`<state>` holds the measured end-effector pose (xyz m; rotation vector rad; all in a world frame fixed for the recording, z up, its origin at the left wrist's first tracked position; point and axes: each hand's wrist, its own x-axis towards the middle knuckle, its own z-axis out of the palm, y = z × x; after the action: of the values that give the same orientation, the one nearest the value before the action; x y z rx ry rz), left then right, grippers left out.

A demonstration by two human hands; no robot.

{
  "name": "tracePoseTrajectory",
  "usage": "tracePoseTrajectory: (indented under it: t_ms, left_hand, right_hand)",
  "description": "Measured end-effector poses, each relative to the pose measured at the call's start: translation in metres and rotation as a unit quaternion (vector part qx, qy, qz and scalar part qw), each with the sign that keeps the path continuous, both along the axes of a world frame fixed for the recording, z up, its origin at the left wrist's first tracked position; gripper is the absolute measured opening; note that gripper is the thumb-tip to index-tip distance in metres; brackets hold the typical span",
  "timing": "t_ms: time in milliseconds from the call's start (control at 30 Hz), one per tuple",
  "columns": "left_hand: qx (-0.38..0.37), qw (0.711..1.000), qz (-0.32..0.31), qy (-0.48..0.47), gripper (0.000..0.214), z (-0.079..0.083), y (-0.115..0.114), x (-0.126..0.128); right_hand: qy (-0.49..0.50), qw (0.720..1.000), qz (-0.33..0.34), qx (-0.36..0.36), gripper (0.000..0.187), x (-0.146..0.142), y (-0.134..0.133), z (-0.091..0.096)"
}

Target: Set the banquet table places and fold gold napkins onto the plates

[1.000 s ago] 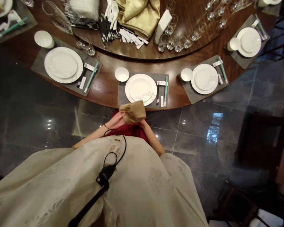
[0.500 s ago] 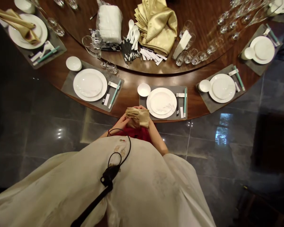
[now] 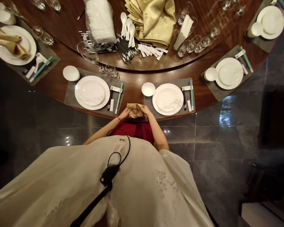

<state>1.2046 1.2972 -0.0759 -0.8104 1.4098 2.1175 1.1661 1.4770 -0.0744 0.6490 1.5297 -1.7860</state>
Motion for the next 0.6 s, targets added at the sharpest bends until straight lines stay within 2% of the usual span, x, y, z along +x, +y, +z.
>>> tracePoseTrajectory:
  t_ms: [67, 133, 233, 300, 333, 433, 500, 600]
  left_hand:
    - [-0.028, 0.999, -0.016, -0.012, 0.026, -0.013, 0.002, -0.005]
    - [-0.091, 0.994, -0.052, -0.023, 0.025, -0.017, 0.0, -0.005]
    - [-0.242, 0.964, -0.108, -0.014, 0.033, -0.011, -0.009, -0.003]
    - [-0.28, 0.947, -0.146, 0.056, 0.039, -0.003, -0.017, -0.006]
    - [-0.259, 0.945, -0.17, 0.105, 0.039, 0.001, -0.02, -0.009]
    - [-0.114, 0.94, -0.253, 0.197, 0.025, 0.006, -0.022, -0.027]
    - [-0.044, 0.942, -0.277, 0.183, 0.014, 0.004, -0.019, -0.04]
    - [-0.002, 0.947, -0.289, 0.137, 0.014, -0.002, -0.016, -0.054]
  right_hand:
    - [-0.047, 0.997, -0.009, 0.06, 0.029, 0.014, 0.006, -0.016]
    - [-0.049, 0.991, 0.012, 0.125, 0.029, 0.03, 0.006, -0.026]
    - [0.025, 0.969, 0.066, 0.239, 0.024, 0.05, -0.001, -0.035]
    - [0.072, 0.954, 0.09, 0.276, 0.021, 0.057, -0.006, -0.038]
    - [0.095, 0.951, 0.097, 0.279, 0.021, 0.06, -0.007, -0.039]
    - [0.157, 0.945, 0.118, 0.262, 0.028, 0.063, -0.007, -0.041]
    - [0.191, 0.935, 0.151, 0.258, 0.035, 0.065, -0.007, -0.042]
    - [0.245, 0.904, 0.217, 0.276, 0.049, 0.067, -0.012, -0.044]
